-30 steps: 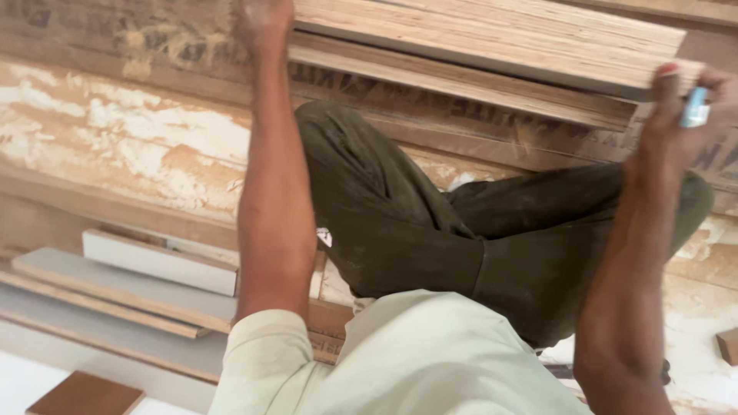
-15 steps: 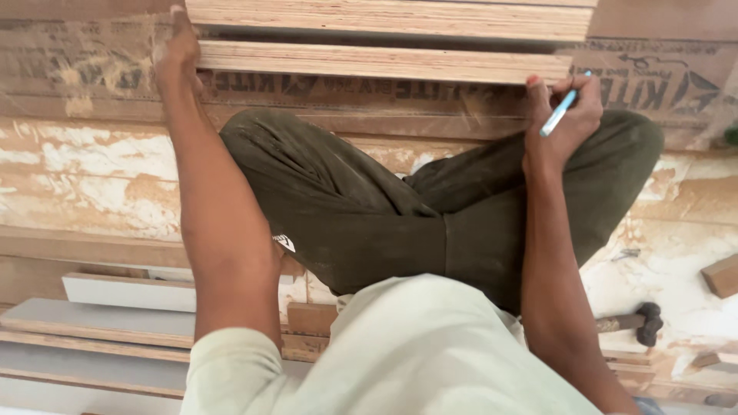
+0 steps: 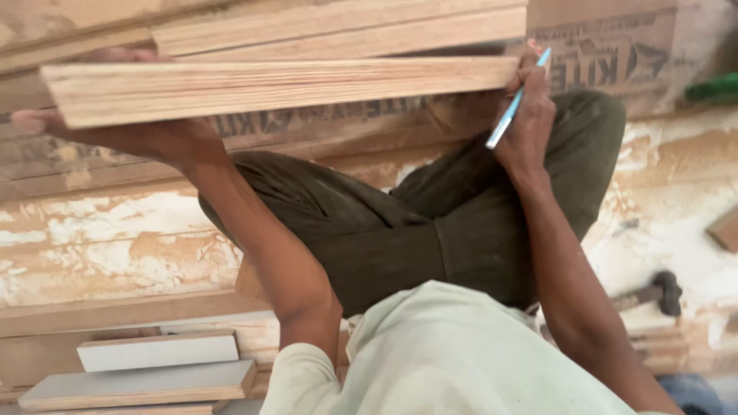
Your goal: The person sits on the floor of a woodworking workshop and cuts a narrow plywood strip with a circular saw. They then pick up several wood strips one at a time, hold them against a white board, and mark them with a blue pencil before stacking the strips.
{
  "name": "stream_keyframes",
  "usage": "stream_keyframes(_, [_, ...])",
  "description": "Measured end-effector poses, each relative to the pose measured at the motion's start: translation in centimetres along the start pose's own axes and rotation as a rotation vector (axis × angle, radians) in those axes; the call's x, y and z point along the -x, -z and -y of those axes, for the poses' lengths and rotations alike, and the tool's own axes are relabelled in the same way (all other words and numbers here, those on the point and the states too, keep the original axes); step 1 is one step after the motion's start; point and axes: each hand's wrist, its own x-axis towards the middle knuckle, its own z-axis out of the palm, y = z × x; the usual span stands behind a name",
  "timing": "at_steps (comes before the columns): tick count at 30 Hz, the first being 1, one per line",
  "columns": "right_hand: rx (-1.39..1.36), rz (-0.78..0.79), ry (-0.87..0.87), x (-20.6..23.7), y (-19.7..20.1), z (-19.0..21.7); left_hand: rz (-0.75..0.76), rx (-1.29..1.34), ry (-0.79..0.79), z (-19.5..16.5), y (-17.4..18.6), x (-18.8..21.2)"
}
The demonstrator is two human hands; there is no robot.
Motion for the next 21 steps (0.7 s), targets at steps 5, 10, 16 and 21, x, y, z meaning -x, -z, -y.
stream_keyframes(5, [0.089, 0.028, 0.246, 2.4, -1.6, 6.6, -0.227, 0.765, 0.568, -1.0, -0.9, -0.2])
stream_keyframes(10, [-0.065, 0.127, 0.461, 2.2, -4.4, 15.2, -0.324, 0.339, 0.603, -2.8, -1.6, -0.4])
stream_keyframes(16, [-0.136, 0.327, 0.715, 0.2, -8.4, 24.7, -0.294, 0.360, 0.722, -3.4, -1.4, 0.2])
stream_keyframes(21, [-0.275, 0.441, 0.874, -1.1, -9.5, 29.5, -0.201, 0.590, 0.735, -2.0, -0.5, 0.5])
